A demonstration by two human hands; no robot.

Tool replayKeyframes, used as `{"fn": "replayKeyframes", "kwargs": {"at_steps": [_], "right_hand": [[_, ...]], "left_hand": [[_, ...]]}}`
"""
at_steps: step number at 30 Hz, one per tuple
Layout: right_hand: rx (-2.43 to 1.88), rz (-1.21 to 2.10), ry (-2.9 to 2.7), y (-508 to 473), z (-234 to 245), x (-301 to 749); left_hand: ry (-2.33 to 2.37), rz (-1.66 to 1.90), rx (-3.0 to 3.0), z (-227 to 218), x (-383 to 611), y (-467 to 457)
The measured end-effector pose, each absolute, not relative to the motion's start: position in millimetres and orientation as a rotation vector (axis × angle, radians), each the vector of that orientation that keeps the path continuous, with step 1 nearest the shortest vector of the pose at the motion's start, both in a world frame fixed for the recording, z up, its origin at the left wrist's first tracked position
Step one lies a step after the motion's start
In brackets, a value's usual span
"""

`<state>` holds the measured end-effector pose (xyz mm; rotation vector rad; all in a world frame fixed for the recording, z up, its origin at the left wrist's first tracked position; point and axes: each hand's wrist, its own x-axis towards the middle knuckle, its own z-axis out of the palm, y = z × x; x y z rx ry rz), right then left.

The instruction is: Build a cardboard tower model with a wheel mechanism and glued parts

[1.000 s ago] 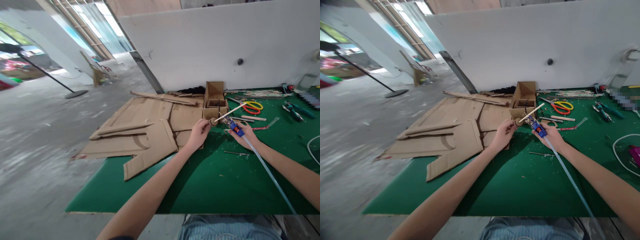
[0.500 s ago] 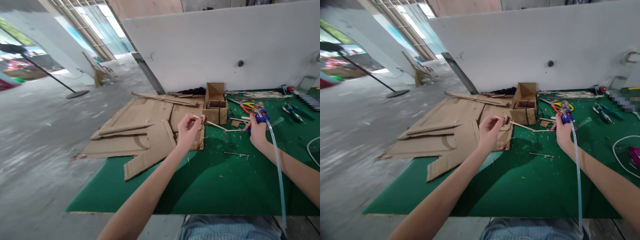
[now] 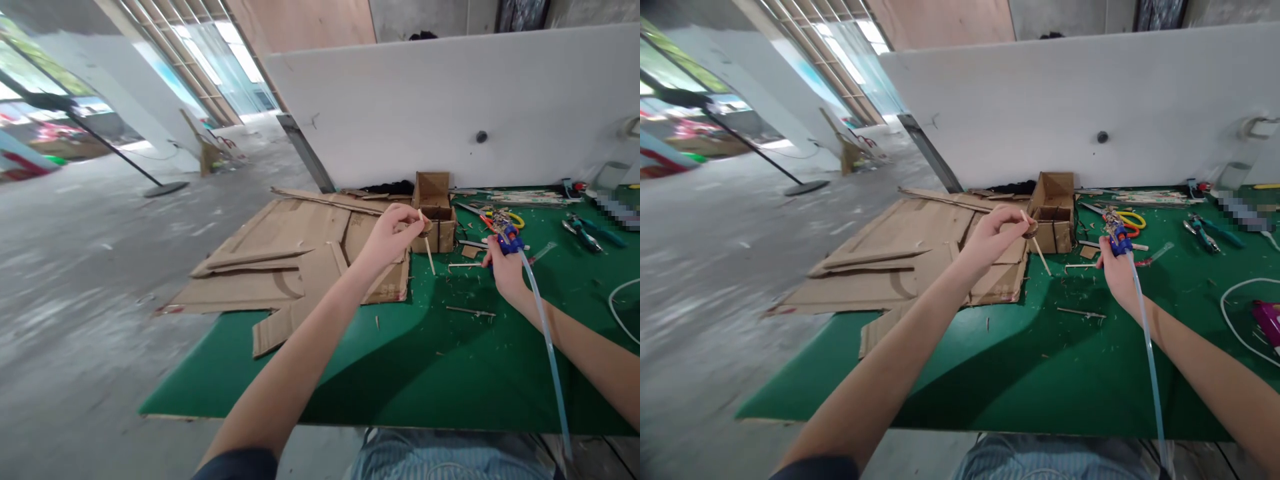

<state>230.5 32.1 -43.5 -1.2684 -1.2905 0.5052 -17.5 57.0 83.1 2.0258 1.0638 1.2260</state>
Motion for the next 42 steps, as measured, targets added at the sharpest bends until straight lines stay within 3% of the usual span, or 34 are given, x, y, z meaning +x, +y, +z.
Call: {"fn": "replayKeyframes", "kwargs": {"at_steps": [5,15,25,29,35,42], "right_hand": [[-1.239,0.623,-1.095,30,-6,217],[-0.979,0.654,-1.322,22,78,200],[-0.992,0.439,-1.457,22,64,201],[-1.001,0.441,-1.392,25,66,200],[-1.004,0.558,-1.261,29,65,197],[-1.035,0.580,-1.204,22,62,207]], "left_hand": [[0.972,1.014,2.191,99,-2,68],[0.882,1.095,2.109,86,23,47],[0.811,1.215,1.978,75,35,38],[0.795,1.381,1.810,48,33,36],[0.957,1.145,1.944,2,34,34],[0.878,1.182,1.979,11,24,45]]}}
